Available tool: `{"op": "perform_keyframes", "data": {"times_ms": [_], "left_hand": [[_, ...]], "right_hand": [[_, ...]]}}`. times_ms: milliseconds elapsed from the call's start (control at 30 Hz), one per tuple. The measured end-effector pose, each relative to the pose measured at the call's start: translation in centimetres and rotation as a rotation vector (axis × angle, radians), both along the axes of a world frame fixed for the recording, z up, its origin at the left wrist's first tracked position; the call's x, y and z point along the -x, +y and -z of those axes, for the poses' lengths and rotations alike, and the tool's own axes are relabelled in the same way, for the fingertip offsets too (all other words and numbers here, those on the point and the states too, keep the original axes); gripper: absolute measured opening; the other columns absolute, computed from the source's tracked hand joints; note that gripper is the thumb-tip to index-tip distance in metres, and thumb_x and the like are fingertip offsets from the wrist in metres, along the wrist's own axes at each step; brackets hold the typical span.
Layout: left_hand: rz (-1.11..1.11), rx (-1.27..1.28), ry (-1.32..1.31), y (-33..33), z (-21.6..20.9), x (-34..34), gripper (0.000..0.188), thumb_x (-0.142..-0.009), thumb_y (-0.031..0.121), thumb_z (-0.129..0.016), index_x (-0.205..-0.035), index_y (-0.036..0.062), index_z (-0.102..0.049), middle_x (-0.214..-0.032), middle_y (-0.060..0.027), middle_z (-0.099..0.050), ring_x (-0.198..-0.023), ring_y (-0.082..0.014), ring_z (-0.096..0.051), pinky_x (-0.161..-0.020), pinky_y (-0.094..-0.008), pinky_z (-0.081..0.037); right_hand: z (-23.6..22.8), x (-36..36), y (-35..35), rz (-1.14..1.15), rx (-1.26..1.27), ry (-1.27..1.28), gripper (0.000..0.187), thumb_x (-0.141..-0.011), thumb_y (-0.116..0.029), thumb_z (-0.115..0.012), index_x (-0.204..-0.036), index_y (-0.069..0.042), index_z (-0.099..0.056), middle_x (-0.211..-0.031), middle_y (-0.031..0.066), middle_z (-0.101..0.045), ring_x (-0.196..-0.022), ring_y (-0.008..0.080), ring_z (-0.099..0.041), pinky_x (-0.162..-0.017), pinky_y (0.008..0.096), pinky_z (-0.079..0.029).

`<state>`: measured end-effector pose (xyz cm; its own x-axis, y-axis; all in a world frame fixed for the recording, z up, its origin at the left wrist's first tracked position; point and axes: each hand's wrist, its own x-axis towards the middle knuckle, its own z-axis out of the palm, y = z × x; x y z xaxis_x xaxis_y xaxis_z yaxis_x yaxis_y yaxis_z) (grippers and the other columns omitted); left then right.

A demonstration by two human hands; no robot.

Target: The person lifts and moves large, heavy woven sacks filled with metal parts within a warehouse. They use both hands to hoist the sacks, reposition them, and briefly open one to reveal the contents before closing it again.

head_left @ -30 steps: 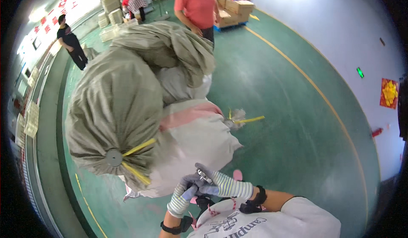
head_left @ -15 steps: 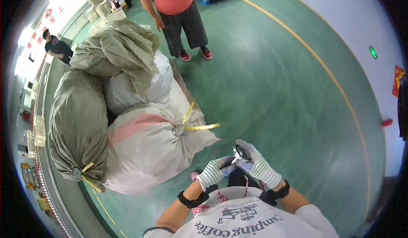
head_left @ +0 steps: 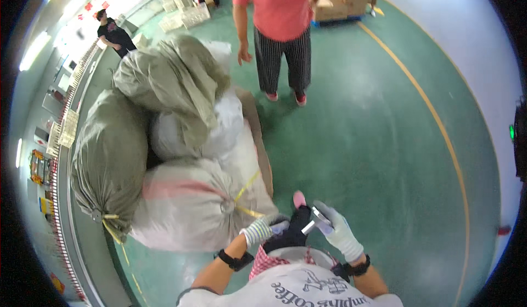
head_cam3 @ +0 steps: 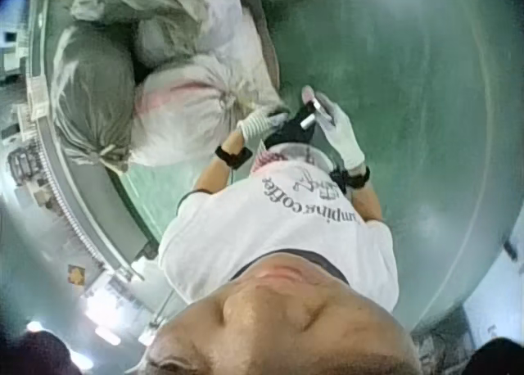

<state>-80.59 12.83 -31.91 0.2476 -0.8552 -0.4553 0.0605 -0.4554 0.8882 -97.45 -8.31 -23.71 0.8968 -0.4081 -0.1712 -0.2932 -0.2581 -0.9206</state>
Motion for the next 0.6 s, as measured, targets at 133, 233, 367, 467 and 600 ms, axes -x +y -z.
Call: {"op": "perform_keyframes", "data": {"times_ms": [133, 233, 367, 467, 600], "left_hand": [[-0.130, -0.139, -0.178, -3.7, 2.2, -7.2, 0.064, -0.090, 0.039, -0.064, -0.139, 0.0026, -0.044, -0.130, -0.0178, -0.057, -0.114, -0.0272, -0.058, -0.096, -0.0359, -0.046], [-0.482, -0.088, -0.429, -8.9, 1.0, -14.1, 0.083, -0.080, 0.036, -0.074, -0.144, 0.0015, -0.035, -0.138, -0.0206, -0.049, -0.124, -0.0337, -0.051, -0.106, -0.0394, -0.039], [-0.892, -0.053, -1.055, -11.1, -4.2, -27.3, 0.088, -0.067, 0.036, -0.084, -0.137, 0.0009, -0.042, -0.135, -0.0203, -0.046, -0.124, -0.0355, -0.045, -0.108, -0.0409, -0.036], [-1.274, -0.029, -1.158, -9.6, -7.0, -35.9, 0.094, -0.066, 0.033, -0.085, -0.140, 0.0009, -0.037, -0.141, -0.0254, -0.038, -0.128, -0.0380, -0.041, -0.111, -0.0411, -0.033], [-1.580, -0.203, -1.150, -10.6, -12.8, -42.2, 0.101, -0.066, 0.029, -0.085, -0.146, 0.0014, -0.030, -0.148, -0.0288, -0.029, -0.134, -0.0398, -0.035, -0.115, -0.0412, -0.028]], "right_hand": [[0.8, -2.3, -6.4, 0.065, -0.181, 0.039, 0.055, -0.093, -0.042, -0.060, -0.131, -0.003, -0.055, -0.103, 0.0090, -0.068, -0.092, 0.0116, -0.059, -0.082, 0.0288, -0.048], [1.1, -7.0, -11.7, 0.077, -0.240, 0.057, 0.057, -0.092, -0.046, -0.060, -0.129, -0.003, -0.058, -0.098, 0.0053, -0.069, -0.088, 0.0089, -0.057, -0.081, 0.0279, -0.048], [0.3, -14.2, -16.4, -0.007, -0.246, 0.039, 0.047, -0.094, -0.036, -0.060, -0.125, -0.002, -0.059, -0.097, 0.0047, -0.068, -0.087, 0.0087, -0.057, -0.081, 0.0262, -0.048], [1.3, -19.5, -19.4, -0.083, -0.435, -0.028, 0.040, -0.095, -0.030, -0.059, -0.123, -0.002, -0.060, -0.096, 0.0025, -0.066, -0.085, 0.0097, -0.058, -0.080, 0.0258, -0.048], [0.5, -27.7, -27.9, -0.054, -0.623, -0.064, 0.040, -0.094, -0.033, -0.058, -0.119, -0.002, -0.060, -0.095, 0.0021, -0.065, -0.082, 0.0109, -0.059, -0.077, 0.0266, -0.049]]}}
